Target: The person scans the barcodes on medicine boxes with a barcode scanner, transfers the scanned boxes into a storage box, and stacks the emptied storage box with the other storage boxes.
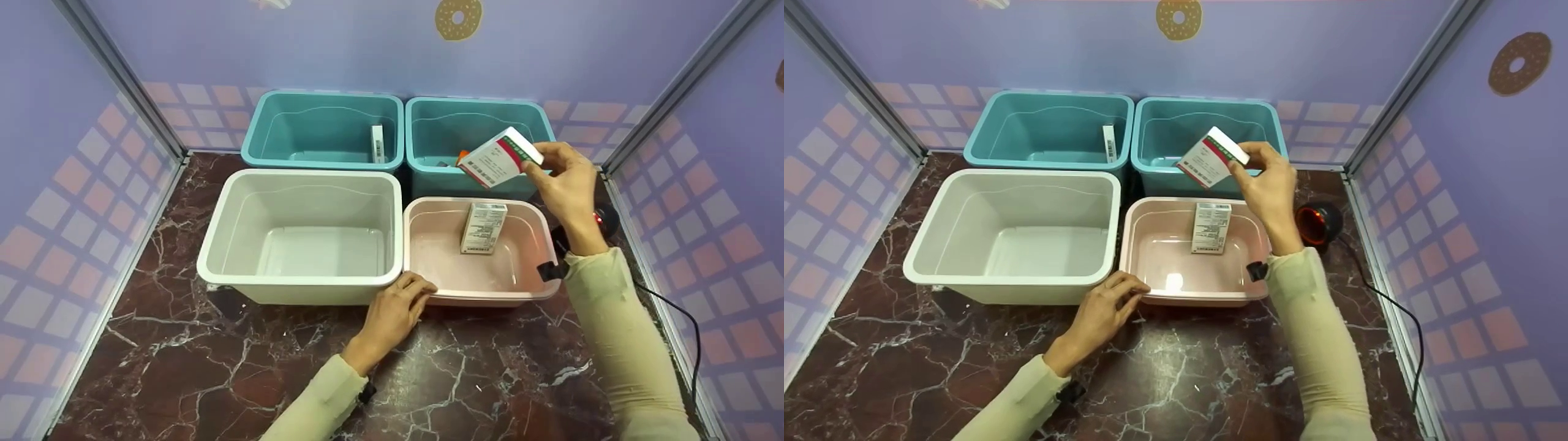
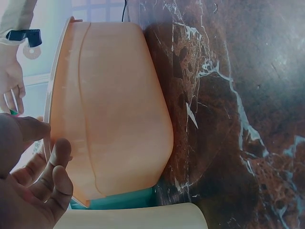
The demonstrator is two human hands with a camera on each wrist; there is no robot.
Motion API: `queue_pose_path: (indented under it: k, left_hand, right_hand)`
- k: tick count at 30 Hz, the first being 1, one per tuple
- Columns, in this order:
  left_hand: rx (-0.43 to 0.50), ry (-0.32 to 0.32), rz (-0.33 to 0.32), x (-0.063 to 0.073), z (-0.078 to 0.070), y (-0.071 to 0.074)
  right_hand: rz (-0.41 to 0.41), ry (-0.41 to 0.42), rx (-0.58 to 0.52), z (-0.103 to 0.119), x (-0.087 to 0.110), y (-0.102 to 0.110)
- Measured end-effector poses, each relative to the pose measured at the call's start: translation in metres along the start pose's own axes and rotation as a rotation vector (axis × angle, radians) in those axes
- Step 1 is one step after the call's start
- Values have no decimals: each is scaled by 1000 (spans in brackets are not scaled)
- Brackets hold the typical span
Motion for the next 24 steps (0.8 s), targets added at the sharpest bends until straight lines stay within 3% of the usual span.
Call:
queue_pose_path:
  k: [3, 7, 10, 24]
  left_hand:
    - [4, 8, 9, 0, 0, -1]
    - [8, 4, 5, 0, 0, -1]
    - [8, -2, -4, 0, 0, 0]
    - [6, -4, -9, 1, -1, 1]
  right_hand:
    - [17, 6, 7, 16, 1, -8]
    - [32, 7, 7, 20, -2, -18]
    - [35, -11, 6, 11, -7, -27]
    - [85, -24, -43, 19, -17, -68]
Point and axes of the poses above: each hand's wrist, its own x-axis away from the middle knuckle, its own y-axis out of the back of the hand, z = x × y, the point moved 10 cm from there along -x, towards the middle knuckle, and after that the axes turned 8 degrees about y, right-handed, at the moved point
